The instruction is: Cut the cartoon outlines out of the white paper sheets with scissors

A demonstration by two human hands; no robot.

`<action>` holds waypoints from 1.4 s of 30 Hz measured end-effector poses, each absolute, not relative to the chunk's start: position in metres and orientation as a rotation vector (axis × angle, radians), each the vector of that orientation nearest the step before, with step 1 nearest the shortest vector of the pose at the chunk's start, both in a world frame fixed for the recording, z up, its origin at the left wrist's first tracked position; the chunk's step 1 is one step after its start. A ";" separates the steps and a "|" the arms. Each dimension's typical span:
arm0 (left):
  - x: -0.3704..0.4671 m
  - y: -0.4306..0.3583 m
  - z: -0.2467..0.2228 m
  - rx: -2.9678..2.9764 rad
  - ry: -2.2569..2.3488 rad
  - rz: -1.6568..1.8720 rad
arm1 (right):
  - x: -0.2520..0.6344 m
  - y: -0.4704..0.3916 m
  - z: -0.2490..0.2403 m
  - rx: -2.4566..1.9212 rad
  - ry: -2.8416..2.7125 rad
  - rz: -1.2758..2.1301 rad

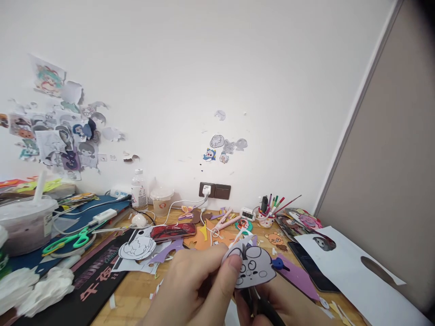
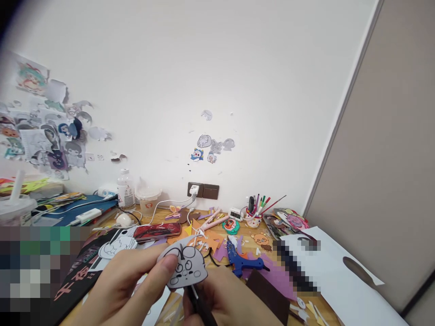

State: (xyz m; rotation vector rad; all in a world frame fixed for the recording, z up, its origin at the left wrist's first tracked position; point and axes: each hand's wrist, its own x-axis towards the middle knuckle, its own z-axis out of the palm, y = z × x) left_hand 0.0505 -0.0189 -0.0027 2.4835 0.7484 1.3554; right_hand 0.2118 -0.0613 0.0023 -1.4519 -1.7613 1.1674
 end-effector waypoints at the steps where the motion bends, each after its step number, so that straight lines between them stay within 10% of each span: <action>1: 0.050 -0.018 -0.002 2.484 0.748 1.331 | 0.211 -0.061 0.006 -1.463 -1.753 1.151; 20: 0.047 -0.020 0.005 2.353 0.573 1.132 | 0.205 -0.058 0.022 -1.229 -1.677 1.529; 42: 0.040 -0.018 0.007 2.366 0.711 0.904 | 0.229 -0.054 -0.025 -1.326 -2.030 0.799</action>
